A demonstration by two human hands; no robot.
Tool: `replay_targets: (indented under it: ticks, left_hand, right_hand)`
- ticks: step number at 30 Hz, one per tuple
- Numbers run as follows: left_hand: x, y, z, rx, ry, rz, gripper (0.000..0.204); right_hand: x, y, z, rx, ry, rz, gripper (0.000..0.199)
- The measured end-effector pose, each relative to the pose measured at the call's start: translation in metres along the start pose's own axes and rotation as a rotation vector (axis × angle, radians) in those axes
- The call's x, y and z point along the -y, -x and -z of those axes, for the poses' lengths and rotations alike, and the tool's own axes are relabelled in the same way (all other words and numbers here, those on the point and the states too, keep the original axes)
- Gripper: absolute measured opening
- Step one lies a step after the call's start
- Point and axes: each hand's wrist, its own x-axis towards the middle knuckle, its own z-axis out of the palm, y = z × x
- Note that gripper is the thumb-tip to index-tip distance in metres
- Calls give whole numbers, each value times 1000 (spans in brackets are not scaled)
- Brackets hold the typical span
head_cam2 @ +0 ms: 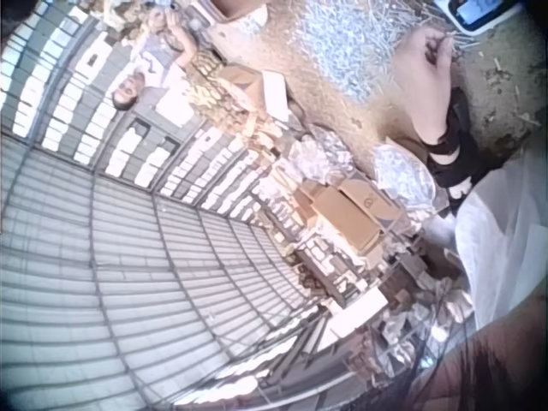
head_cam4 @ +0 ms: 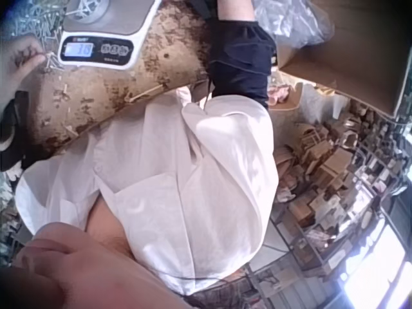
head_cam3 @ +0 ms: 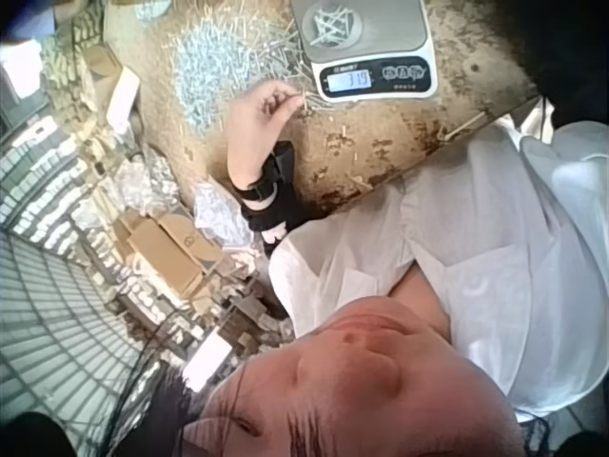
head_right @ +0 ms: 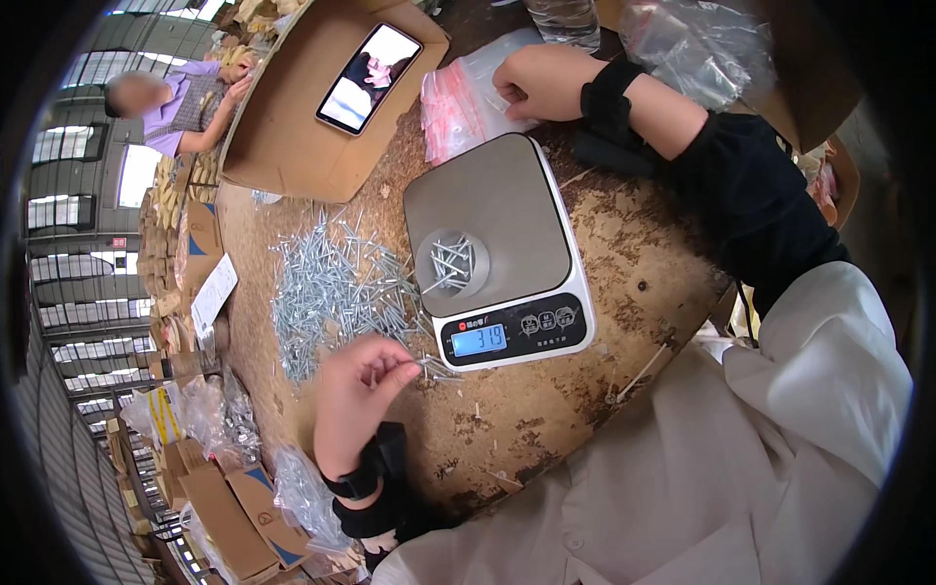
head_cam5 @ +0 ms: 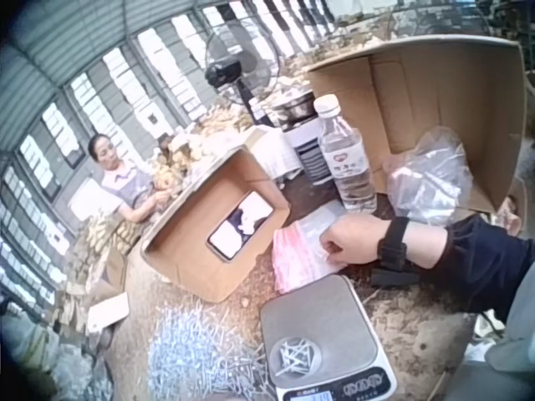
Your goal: The person scoops nails from a pile on a table and places them onto a digital scale. After checking the weight, they transfer the nails into a small plastic bag and seal it. This process is repeated multiple times throughout the video.
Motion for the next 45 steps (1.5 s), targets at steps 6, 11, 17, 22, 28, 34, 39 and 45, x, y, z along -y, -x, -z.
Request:
replay_targets:
  ticks: [6, 11, 17, 22, 28, 34, 39, 45]
  left_hand:
    - [10, 14, -32, -72, -201, -203, 13]
    - [11, 13, -33, -65, -301, -254, 12]
    - [22, 11, -28, -210, -401, -174, 10]
    - [13, 9, -22, -424, -298, -172, 6]
    - [-46, -25, -26, -614, -200, -285, 13]
    - [-44, -17, -18, -708, -39, -255, 25]
    - [-44, 11, -17, -481, 124, -348, 41]
    - [-43, 38, -31, -484, -16, -456, 29]
  right_hand:
    - [3, -2, 2, 18, -3, -11, 20]
    - [-1, 0, -4, -15, -4, 42, 23]
    - [1, 1, 0, -28, 5, 26, 23]
    - [4, 0, 2, 20, 7, -11, 19]
    - [1, -1, -3, -94, -34, 61, 20]
    - [43, 8, 28, -521, -381, 311, 19]
    - [113, 52, 36, -544, -396, 675, 14]
    - [142, 72, 14, -438, -384, 882, 17]
